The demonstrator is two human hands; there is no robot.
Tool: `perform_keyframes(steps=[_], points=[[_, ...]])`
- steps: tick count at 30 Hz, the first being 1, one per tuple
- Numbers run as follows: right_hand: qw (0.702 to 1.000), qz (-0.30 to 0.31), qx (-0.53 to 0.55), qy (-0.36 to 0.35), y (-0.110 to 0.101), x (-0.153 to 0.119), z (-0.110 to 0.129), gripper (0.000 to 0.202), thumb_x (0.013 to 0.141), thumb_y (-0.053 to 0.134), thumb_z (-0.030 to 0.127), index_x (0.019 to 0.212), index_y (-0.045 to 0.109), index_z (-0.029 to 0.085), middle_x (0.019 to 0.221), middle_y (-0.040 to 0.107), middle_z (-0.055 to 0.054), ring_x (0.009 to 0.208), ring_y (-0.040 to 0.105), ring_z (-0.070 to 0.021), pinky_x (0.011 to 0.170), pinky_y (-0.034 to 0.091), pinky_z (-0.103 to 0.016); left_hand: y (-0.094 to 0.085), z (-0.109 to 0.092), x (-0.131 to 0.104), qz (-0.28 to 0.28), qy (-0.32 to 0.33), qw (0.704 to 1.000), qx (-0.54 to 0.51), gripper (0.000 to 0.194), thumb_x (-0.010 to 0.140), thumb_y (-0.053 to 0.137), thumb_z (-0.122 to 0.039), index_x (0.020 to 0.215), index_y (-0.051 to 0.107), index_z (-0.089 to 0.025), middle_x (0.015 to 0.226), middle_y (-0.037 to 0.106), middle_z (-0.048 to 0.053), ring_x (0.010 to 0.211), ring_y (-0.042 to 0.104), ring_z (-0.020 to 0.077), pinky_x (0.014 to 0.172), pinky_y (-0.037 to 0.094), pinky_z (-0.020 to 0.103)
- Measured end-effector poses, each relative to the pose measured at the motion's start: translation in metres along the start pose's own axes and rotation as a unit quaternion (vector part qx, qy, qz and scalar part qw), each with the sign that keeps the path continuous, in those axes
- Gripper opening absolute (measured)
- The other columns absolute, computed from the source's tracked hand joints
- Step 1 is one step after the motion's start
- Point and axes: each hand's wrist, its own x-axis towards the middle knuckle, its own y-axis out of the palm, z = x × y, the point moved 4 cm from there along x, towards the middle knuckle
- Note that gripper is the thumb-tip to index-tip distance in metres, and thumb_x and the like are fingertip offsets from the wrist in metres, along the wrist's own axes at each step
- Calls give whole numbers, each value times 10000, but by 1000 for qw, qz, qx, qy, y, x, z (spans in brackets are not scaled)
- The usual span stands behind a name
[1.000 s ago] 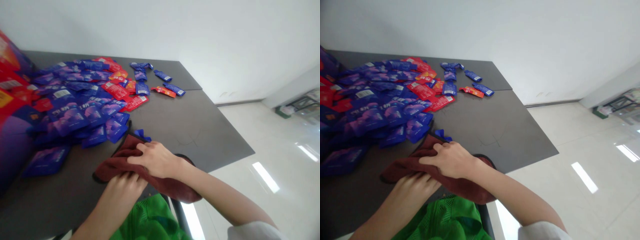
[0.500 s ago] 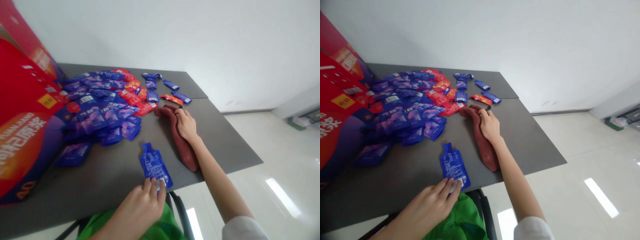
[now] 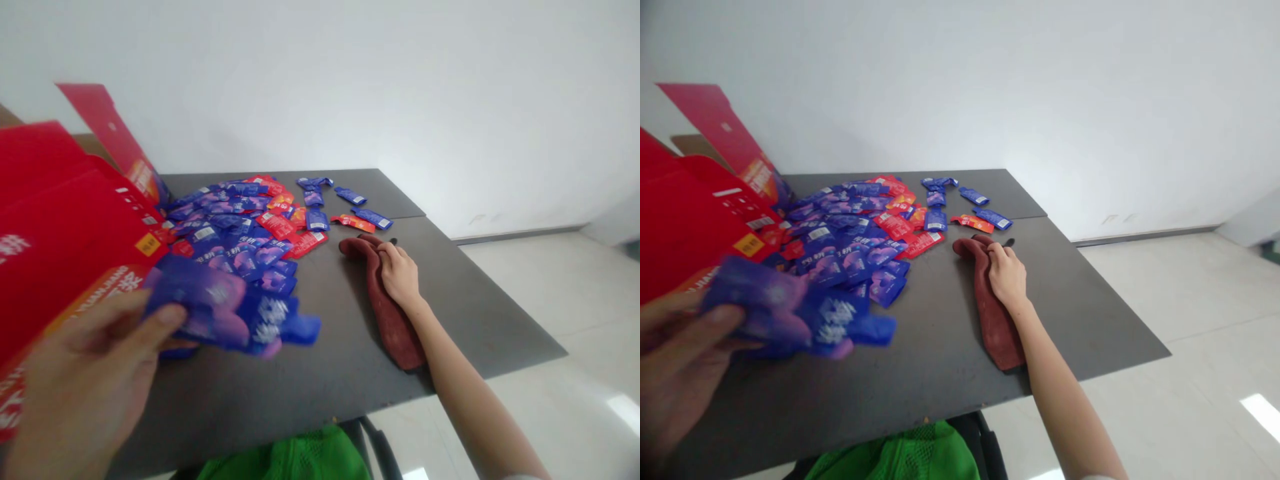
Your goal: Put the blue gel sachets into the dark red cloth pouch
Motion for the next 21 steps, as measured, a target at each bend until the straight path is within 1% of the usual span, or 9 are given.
perform_keyframes(steps=[3,5,7,9,11,14,17,19,21], points=[[1000,-3,24,11,0,1,-3,264,902,333,280,962,585,231,906,602,-51,799,541,-179,679,356,-269,-1,17,45,-77,-164,963,-200,250,748,576,-293,987,572,-223,894,677,-35,612,627,112,632,577,309],[999,-4,33,23,-1,2,-5,264,901,329,274,953,583,228,892,604,-50,800,542,-178,679,355,-269,14,32,50,-47,-277,931,-231,314,704,625,-274,999,558,-191,752,671,-30,547,611,105,599,552,268],[999,-4,29,36,-2,1,-6,266,902,323,276,958,578,227,887,600,-52,792,539,-177,671,350,-269,27,43,36,30,-304,944,-128,435,771,563,-358,1158,470,-183,767,689,18,589,643,147,601,540,281],[999,-5,13,45,-2,0,-6,272,905,318,287,973,574,228,896,593,-57,778,534,-178,658,344,-271,26,49,11,62,-249,964,68,564,812,479,-476,1281,356,-188,896,700,97,748,672,238,668,536,373],[999,-6,1,48,-3,-1,-5,277,907,317,298,984,574,229,907,586,-59,769,528,-177,652,340,-272,15,47,-14,44,-159,950,266,585,812,425,-552,1283,385,-207,982,678,153,879,641,348,708,503,492],[999,-3,11,42,-3,-1,-2,278,907,319,298,980,579,232,900,582,-53,774,528,-173,664,346,-271,5,33,-17,16,21,926,377,458,842,386,-519,1176,530,-240,1077,646,146,998,586,376,812,451,527],[999,6,28,33,-3,-2,0,284,905,318,293,974,586,231,876,586,-49,777,533,-172,675,355,-271,29,26,32,152,177,911,340,451,867,375,-450,1244,505,-238,1282,551,72,1242,427,292,1020,323,454],[999,4,38,29,-4,-3,1,287,903,318,288,974,590,230,879,592,-52,781,538,-172,678,363,-271,58,38,79,308,137,887,316,564,831,439,-477,1304,447,-169,1327,505,115,1256,413,288,1021,321,423],[999,1,47,26,-5,-5,1,284,897,323,280,971,593,231,893,599,-53,790,545,-172,683,371,-270,85,47,117,378,121,862,316,614,751,560,-461,1262,500,-125,1196,598,172,1099,555,308,908,423,396]])
